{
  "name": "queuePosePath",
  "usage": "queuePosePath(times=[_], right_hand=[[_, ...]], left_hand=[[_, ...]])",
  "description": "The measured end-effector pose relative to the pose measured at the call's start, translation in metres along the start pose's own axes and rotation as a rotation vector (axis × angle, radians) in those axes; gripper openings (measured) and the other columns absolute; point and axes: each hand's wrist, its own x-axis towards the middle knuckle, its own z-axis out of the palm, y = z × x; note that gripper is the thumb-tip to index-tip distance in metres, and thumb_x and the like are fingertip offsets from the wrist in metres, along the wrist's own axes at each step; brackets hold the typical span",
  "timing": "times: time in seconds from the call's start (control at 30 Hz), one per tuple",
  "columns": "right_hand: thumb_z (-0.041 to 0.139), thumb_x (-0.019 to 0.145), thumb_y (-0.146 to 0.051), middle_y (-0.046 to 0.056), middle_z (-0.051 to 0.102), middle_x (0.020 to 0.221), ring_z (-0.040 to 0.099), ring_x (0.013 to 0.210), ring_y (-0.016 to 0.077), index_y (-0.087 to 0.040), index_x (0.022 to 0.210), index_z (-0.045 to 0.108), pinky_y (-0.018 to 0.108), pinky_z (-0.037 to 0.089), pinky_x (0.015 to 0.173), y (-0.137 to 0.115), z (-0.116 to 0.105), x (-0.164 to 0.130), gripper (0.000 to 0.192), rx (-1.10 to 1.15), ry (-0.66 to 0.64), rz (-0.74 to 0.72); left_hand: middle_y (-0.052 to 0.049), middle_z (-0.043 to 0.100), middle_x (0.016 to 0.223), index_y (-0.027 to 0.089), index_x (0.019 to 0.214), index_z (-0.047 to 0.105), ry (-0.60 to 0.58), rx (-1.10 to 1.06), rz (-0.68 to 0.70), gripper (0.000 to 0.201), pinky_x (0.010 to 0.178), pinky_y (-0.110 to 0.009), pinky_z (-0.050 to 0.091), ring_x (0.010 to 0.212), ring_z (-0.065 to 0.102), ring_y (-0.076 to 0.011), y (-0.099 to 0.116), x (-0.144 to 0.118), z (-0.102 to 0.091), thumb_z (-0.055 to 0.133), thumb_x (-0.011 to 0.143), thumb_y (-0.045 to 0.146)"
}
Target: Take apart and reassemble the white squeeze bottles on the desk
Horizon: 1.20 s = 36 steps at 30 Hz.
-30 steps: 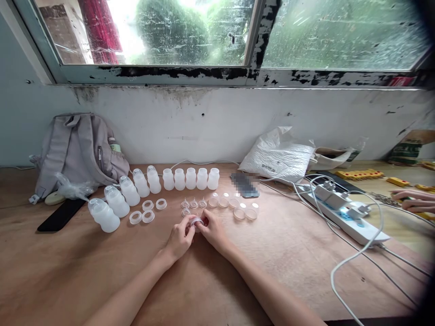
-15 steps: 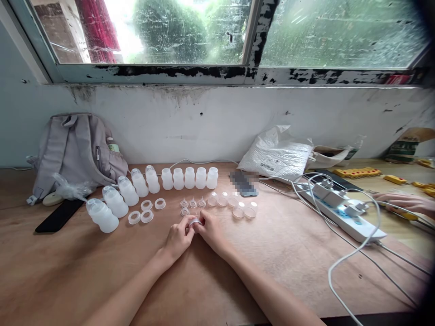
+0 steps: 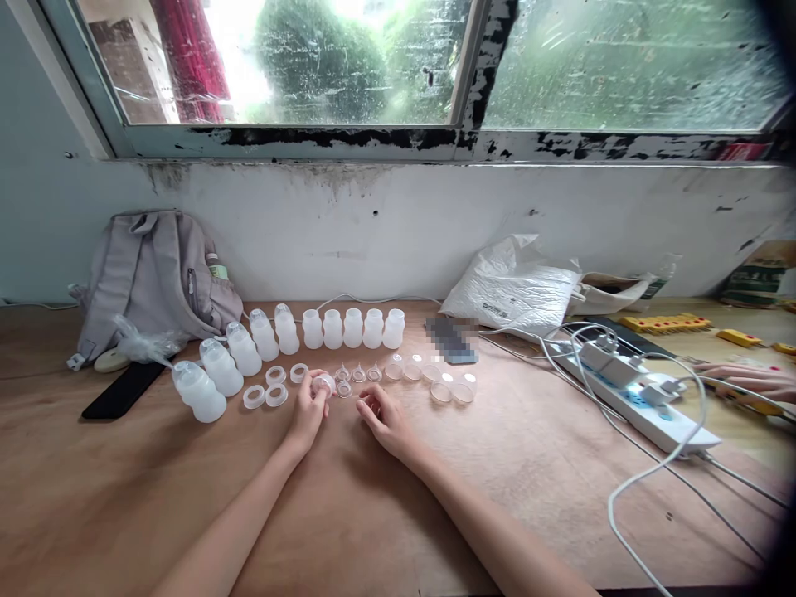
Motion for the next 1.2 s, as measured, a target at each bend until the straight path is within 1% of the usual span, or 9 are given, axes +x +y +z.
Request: queuePosePath(times=[0.1, 0.27, 0.4, 0.57, 0.73, 0.83, 0.97, 1.1, 1.2], right_hand=[[0.039, 0.085, -0.033, 0.0, 0.053, 0.067, 0.05, 0.057, 0.012, -0.02, 0.089, 0.048, 0.024, 0.042, 0.056, 0.006, 0.004, 0.0, 0.016, -0.039, 0.036, -0.007], [0.038, 0.085, -0.026, 0.003, 0.056, 0.078, 0.052, 0.065, 0.0134, -0.019, 0.09, 0.05, 0.024, 0.042, 0.059, 0.01, 0.011, 0.019, 0.015, -0.192, 0.145, -0.103], [0.035, 0.084, -0.018, 0.005, 0.056, 0.088, 0.053, 0.07, 0.0143, -0.02, 0.099, 0.051, 0.024, 0.041, 0.062, -0.004, 0.018, 0.066, 0.023, -0.305, 0.192, -0.189], [0.039, 0.078, -0.013, 0.006, 0.057, 0.09, 0.054, 0.07, 0.0167, -0.024, 0.12, 0.04, 0.025, 0.038, 0.058, -0.026, 0.037, 0.142, 0.043, -0.421, 0.114, -0.147], [0.047, 0.074, -0.01, 0.007, 0.058, 0.077, 0.053, 0.065, 0.0176, -0.018, 0.106, 0.049, 0.025, 0.036, 0.054, -0.026, 0.062, 0.179, 0.033, -0.461, 0.039, -0.059], [0.049, 0.074, -0.013, 0.005, 0.055, 0.077, 0.051, 0.062, 0.0149, -0.019, 0.095, 0.052, 0.023, 0.036, 0.052, -0.022, 0.068, 0.172, 0.021, -0.456, 0.038, -0.071], [0.045, 0.081, -0.023, 0.006, 0.048, 0.097, 0.052, 0.066, 0.0126, -0.021, 0.089, 0.052, 0.023, 0.038, 0.054, -0.026, 0.056, 0.14, 0.011, -0.425, 0.091, -0.12], [0.043, 0.083, -0.028, 0.008, 0.044, 0.107, 0.055, 0.075, 0.0133, -0.02, 0.086, 0.05, 0.026, 0.044, 0.066, -0.036, 0.026, 0.095, 0.01, -0.183, 0.275, -0.229], [0.047, 0.081, -0.026, 0.007, 0.05, 0.103, 0.051, 0.095, 0.0194, -0.021, 0.092, 0.046, 0.033, 0.042, 0.08, -0.041, 0.007, 0.062, 0.012, -0.076, 0.414, -0.255]], left_hand=[[0.003, 0.058, 0.065, 0.021, 0.092, 0.044, 0.052, -0.179, -0.028, 0.026, 0.038, -0.016, 0.03, 0.039, 0.044, -0.0054, 0.005, 0.008, -0.012, 0.051, 0.068, 0.025], [0.002, 0.056, 0.064, 0.017, 0.095, 0.05, 0.124, -0.291, -0.059, 0.031, 0.04, -0.015, 0.033, 0.041, 0.046, -0.0047, 0.013, 0.018, -0.033, 0.051, 0.066, 0.025], [0.004, 0.053, 0.06, 0.015, 0.089, 0.053, 0.095, -0.375, -0.081, 0.028, 0.036, -0.013, 0.025, 0.034, 0.036, -0.0005, 0.01, 0.025, -0.042, 0.051, 0.062, 0.023], [0.005, 0.052, 0.057, 0.016, 0.089, 0.054, 0.071, -0.387, -0.071, 0.028, 0.034, -0.013, 0.017, 0.031, 0.025, 0.0015, 0.009, 0.028, -0.046, 0.05, 0.062, 0.021], [0.003, 0.054, 0.065, 0.018, 0.102, 0.052, 0.051, -0.425, -0.076, 0.038, 0.036, -0.014, 0.026, 0.034, 0.034, 0.0, 0.014, 0.024, -0.046, 0.054, 0.066, 0.029], [0.001, 0.057, 0.074, 0.021, 0.11, 0.048, 0.019, -0.503, -0.16, 0.044, 0.042, -0.017, 0.036, 0.043, 0.049, -0.0044, 0.015, 0.024, -0.045, 0.053, 0.067, 0.031], [-0.003, 0.059, 0.09, 0.022, 0.112, 0.047, -0.05, -0.668, -0.233, 0.042, 0.051, -0.021, 0.045, 0.062, 0.06, -0.0109, 0.017, 0.027, -0.042, 0.046, 0.071, 0.032], [-0.005, 0.059, 0.097, 0.02, 0.11, 0.051, -0.061, -0.757, -0.267, 0.039, 0.063, -0.024, 0.048, 0.072, 0.061, -0.0126, 0.022, 0.025, -0.037, 0.043, 0.077, 0.038], [-0.005, 0.06, 0.097, 0.02, 0.111, 0.051, -0.087, -0.746, -0.285, 0.039, 0.067, -0.025, 0.049, 0.073, 0.061, -0.0128, 0.024, 0.02, -0.032, 0.046, 0.077, 0.039]])
